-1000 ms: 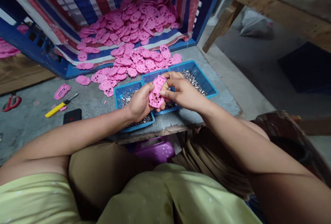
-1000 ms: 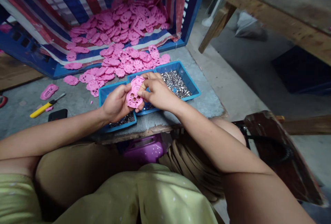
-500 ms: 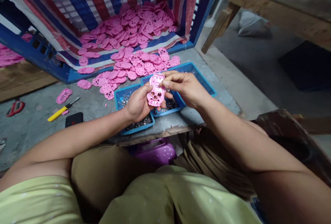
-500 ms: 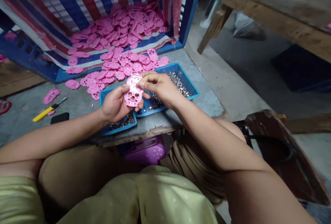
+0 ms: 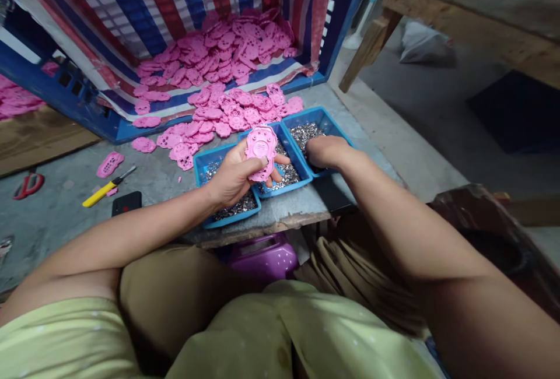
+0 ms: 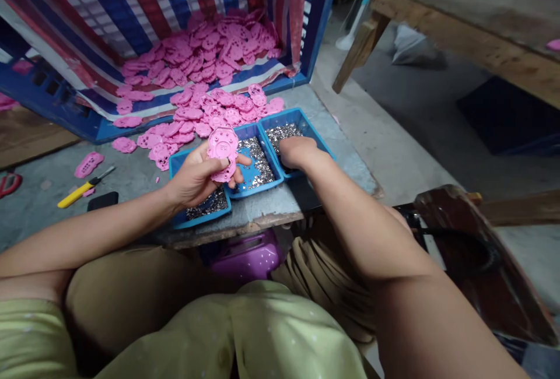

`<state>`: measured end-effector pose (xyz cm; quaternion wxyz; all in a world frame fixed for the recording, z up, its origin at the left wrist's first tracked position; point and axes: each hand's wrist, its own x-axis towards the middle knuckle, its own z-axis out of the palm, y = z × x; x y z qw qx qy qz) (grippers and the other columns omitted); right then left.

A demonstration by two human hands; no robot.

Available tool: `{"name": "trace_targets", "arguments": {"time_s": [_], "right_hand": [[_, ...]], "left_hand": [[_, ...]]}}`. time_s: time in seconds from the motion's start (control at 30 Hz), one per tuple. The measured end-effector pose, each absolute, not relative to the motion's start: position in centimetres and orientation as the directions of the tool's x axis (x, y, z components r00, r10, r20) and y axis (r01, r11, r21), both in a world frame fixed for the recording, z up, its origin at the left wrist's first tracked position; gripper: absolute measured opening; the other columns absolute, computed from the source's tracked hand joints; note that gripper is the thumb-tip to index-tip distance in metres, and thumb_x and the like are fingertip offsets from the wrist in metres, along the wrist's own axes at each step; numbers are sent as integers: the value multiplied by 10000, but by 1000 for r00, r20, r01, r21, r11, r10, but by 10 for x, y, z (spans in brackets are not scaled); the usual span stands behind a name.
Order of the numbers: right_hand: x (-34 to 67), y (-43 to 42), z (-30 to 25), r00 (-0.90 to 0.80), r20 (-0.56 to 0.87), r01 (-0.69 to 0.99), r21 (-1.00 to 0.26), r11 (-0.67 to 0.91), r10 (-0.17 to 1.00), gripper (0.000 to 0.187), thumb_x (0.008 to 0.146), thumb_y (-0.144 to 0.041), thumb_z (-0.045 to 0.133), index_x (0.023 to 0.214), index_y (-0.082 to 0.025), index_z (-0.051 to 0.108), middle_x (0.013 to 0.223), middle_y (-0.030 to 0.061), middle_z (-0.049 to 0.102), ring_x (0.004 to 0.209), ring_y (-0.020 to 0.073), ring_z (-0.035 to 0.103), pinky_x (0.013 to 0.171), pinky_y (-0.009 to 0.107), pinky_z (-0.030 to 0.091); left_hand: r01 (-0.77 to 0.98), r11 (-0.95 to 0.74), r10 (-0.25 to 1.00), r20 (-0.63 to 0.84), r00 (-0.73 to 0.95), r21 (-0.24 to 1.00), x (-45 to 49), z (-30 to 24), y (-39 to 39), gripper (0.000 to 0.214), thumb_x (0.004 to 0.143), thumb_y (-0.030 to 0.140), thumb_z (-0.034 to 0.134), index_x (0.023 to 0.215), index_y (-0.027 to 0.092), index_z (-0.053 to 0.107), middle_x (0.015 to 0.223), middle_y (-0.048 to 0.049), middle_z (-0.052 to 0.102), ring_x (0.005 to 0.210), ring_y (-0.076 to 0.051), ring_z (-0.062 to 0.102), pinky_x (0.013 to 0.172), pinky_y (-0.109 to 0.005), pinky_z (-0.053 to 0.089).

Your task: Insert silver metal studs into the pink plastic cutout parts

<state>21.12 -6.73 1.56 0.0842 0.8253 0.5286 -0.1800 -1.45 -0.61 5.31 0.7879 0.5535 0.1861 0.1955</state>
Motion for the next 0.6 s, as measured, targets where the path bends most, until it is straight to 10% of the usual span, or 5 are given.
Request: {"name": "trace_targets", "arguments": {"time_s": [0.6], "right_hand": [[218, -67, 38, 463, -266, 860, -95, -501, 845, 306, 802, -55, 624, 1061, -124, 770, 1060, 176, 755, 1019, 300, 713, 835, 327, 548]], "left_hand": [[-95, 307, 609, -118, 785, 947, -14, 46, -1, 425, 705, 169, 656, 1093, 155, 485, 821, -58, 722, 568, -149, 655, 501, -272, 503]]}}
